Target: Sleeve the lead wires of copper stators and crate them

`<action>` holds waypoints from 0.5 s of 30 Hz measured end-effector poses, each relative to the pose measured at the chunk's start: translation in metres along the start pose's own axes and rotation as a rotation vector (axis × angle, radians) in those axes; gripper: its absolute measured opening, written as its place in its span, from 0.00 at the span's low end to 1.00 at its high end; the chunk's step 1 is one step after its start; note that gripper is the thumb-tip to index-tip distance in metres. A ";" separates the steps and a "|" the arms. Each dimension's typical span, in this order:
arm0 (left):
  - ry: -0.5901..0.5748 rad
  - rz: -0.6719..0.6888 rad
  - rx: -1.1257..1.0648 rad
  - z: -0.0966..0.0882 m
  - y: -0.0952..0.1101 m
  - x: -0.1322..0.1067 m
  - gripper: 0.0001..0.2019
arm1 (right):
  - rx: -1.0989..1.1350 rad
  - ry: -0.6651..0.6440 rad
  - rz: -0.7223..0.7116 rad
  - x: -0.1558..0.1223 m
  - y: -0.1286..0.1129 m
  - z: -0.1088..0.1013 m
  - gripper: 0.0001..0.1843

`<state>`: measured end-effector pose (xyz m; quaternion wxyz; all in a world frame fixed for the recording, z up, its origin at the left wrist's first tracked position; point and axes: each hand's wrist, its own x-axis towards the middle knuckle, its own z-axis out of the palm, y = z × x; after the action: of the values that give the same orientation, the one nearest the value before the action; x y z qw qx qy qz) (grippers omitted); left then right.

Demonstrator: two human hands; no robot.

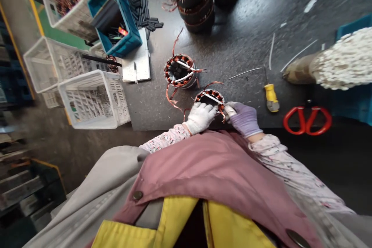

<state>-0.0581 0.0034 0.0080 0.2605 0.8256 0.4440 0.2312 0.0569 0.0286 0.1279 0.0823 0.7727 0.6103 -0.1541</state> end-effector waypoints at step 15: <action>0.214 -0.400 -0.006 -0.089 -0.082 -0.002 0.32 | 0.164 0.186 -0.159 0.007 0.000 -0.016 0.18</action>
<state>-0.1636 0.0607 0.0225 0.2550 0.6911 0.6233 0.2623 0.0602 0.0406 0.1406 -0.0503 0.7370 0.6599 -0.1372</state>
